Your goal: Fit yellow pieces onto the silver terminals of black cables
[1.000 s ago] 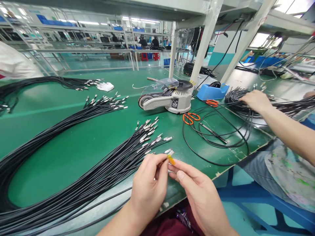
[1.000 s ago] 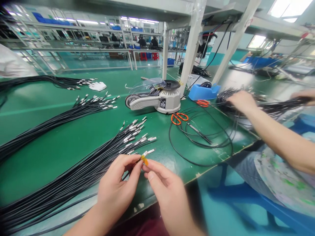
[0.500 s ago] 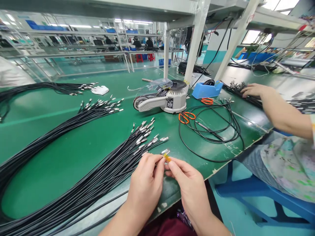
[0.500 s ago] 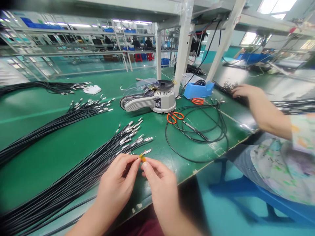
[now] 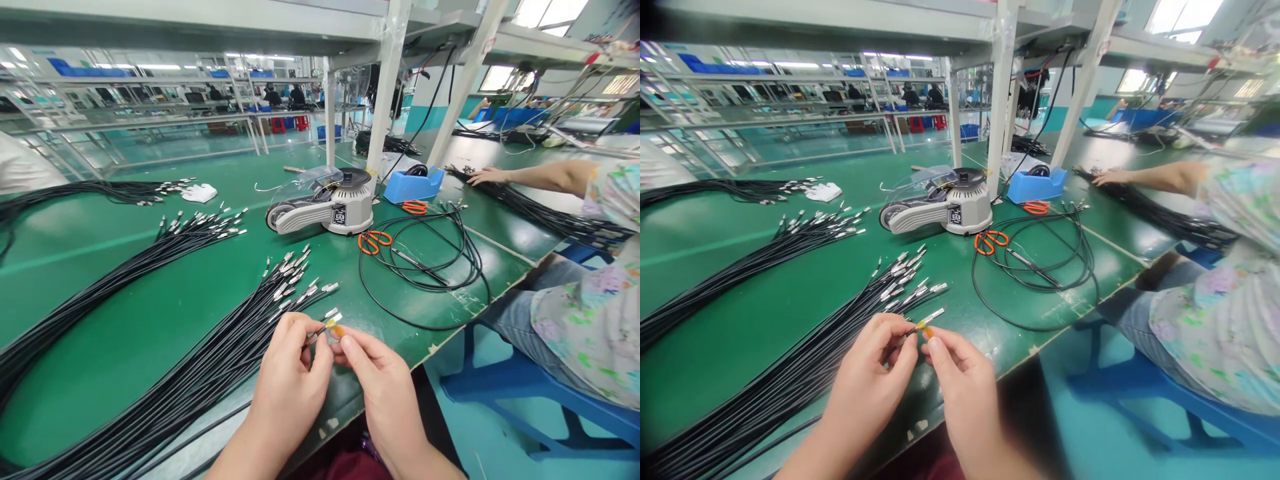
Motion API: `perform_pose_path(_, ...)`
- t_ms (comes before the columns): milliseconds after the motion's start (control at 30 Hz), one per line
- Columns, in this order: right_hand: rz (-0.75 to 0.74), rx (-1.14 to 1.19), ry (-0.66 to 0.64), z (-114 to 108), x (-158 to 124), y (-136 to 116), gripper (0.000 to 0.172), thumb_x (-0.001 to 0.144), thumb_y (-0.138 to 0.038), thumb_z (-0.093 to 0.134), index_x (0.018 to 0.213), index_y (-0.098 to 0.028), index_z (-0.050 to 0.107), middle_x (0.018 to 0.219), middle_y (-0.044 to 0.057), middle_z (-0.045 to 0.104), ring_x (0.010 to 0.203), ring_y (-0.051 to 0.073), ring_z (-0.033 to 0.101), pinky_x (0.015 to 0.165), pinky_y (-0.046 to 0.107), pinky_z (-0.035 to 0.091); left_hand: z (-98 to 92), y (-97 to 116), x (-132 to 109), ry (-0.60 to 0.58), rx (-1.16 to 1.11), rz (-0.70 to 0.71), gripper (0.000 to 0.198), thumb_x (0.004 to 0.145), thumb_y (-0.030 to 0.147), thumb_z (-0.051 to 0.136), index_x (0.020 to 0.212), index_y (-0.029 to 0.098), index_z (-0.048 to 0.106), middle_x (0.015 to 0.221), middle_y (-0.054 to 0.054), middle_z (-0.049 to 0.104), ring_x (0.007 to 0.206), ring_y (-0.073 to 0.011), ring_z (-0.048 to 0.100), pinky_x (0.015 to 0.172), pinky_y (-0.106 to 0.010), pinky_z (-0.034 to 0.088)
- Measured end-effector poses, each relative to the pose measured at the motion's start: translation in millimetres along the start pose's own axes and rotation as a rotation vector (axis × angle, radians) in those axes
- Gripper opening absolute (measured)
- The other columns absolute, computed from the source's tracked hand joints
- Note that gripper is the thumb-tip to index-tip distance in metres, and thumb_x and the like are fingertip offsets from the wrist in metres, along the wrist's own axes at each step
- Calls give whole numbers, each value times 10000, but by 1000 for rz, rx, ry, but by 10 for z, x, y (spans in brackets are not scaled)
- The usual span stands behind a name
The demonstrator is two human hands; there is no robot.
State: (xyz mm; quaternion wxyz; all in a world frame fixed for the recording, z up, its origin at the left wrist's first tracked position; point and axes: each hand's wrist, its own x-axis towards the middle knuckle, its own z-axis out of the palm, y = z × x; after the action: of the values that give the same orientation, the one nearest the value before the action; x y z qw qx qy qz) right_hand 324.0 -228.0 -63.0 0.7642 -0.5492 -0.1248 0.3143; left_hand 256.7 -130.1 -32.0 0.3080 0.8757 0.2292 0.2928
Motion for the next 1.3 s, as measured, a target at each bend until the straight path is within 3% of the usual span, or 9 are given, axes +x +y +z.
perform_pose_path(200, 142, 203, -35, 27, -118, 34, 380, 818, -403, 632, 1133, -190, 649, 1128, 109, 667, 934, 237, 646, 832, 397, 522, -41, -21, 5, 121, -9, 51, 74, 844, 173, 535, 846, 187, 607, 784, -8, 574, 670, -107, 565, 556, -199, 470)
perform_pose_path(300, 89, 173, 2, 6, -104, 1, 383, 817, -422, 629, 1136, -210, 623, 1136, 92, 651, 936, 206, 630, 826, 363, 518, -32, -37, -10, 125, 28, 97, 92, 862, 166, 528, 892, 190, 611, 758, 4, 589, 649, -99, 563, 576, -199, 465)
perform_pose_path(467, 7, 19, -4, 36, 60, -144, 359, 742, -457, 690, 959, -182, 612, 887, 37, 652, 818, 162, 598, 777, 307, 496, 16, -76, -40, 136, 139, 192, 129, 867, 159, 529, 969, 178, 605, 765, -3, 596, 669, -109, 577, 640, -220, 471)
perform_pose_path(600, 2, -20, -46, 107, 135, -188, 317, 725, -429, 701, 854, -161, 590, 799, 21, 629, 749, 150, 581, 729, 288, 485, 20, -70, -38, 135, 164, 209, 125, 873, 170, 518, 967, 180, 600, 786, -12, 610, 687, -122, 591, 643, -226, 478)
perform_pose_path(1000, -72, -150, 11, 100, 111, -207, 229, 748, -378, 671, 754, -153, 630, 714, 29, 654, 685, 156, 601, 677, 273, 500, -12, -33, -31, 18, 97, 123, 121, 897, 172, 470, 850, 175, 581, 760, -12, 583, 696, -125, 555, 652, -229, 443)
perform_pose_path(1300, -90, -231, -1, 51, 113, -273, 167, 737, -322, 660, 705, -159, 635, 692, 20, 664, 657, 150, 606, 653, 267, 499, -84, 70, 35, -156, -136, -134, 237, 881, 300, 471, 710, 185, 587, 690, 1, 597, 643, -131, 539, 612, -237, 420)
